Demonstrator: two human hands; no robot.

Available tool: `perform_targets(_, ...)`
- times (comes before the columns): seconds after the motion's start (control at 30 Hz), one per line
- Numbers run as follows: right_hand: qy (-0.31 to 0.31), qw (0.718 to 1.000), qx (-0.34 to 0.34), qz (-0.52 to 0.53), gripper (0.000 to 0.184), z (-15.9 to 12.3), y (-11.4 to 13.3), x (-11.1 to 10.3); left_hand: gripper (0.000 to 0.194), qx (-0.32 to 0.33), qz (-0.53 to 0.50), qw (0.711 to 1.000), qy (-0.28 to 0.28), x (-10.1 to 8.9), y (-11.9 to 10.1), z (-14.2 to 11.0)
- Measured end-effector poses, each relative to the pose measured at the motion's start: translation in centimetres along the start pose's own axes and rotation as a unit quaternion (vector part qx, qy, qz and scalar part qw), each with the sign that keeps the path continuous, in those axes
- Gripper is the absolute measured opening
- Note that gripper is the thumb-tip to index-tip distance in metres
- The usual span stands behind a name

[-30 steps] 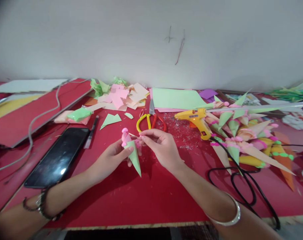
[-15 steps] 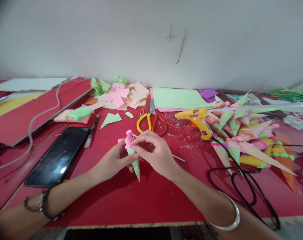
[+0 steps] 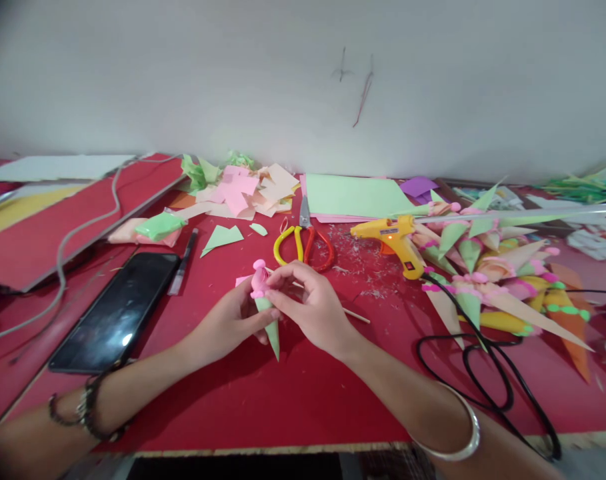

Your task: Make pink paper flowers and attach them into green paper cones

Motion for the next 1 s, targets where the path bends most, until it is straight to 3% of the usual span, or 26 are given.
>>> perform_targets(0.23,0.009,0.999,0.013,0.034,0.007,0.1,-0.1,0.0,0.034,0.01,0.003,1.0,0.008,0.1,0.1,-0.1)
perform_targets(0.37,-0.056,0.997,0.008,0.053,0.007,0.8,-0.6,-1.1,0.03,0.019,0.004,1.0,0.003,0.1,-0.2,-0.4)
perform_targets(0.47,-0.082,0.995,0.044,-0.042,0.008,1.3,-1.0,-2.0,0.026,0.061,-0.02,0.997,-0.053,-0.2,-0.7,-0.5)
perform_targets(0.6,-0.008,0.982,0.062,-0.181,0.008,1.5,-1.2,-2.3,0.024,0.108,-0.053,0.98,-0.158,-0.7,-0.8,-0.2)
perform_targets(0.7,0.025,0.975,0.054,-0.215,0.011,1.4,-1.3,-2.1,0.02,0.067,-0.073,0.978,-0.184,-1.0,-0.5,0.3)
perform_targets(0.83,0.025,0.974,0.053,-0.217,0.013,1.3,-1.5,-1.7,0.015,-0.001,-0.126,0.976,-0.179,-1.2,-0.5,0.6)
perform_targets(1.0,0.041,0.973,0.03,-0.225,0.017,1.1,-2.1,-1.2,0.018,-0.019,-0.139,0.976,-0.169,-1.2,-0.8,0.6)
Point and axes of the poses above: each hand's wrist, its own z-axis towards the middle knuckle, its own x-axis out of the palm, y = z × x, the point moved 1 cm from there along z, towards the middle knuckle, and after that the axes turned 8 degrees about -z, right-handed, at the moved point
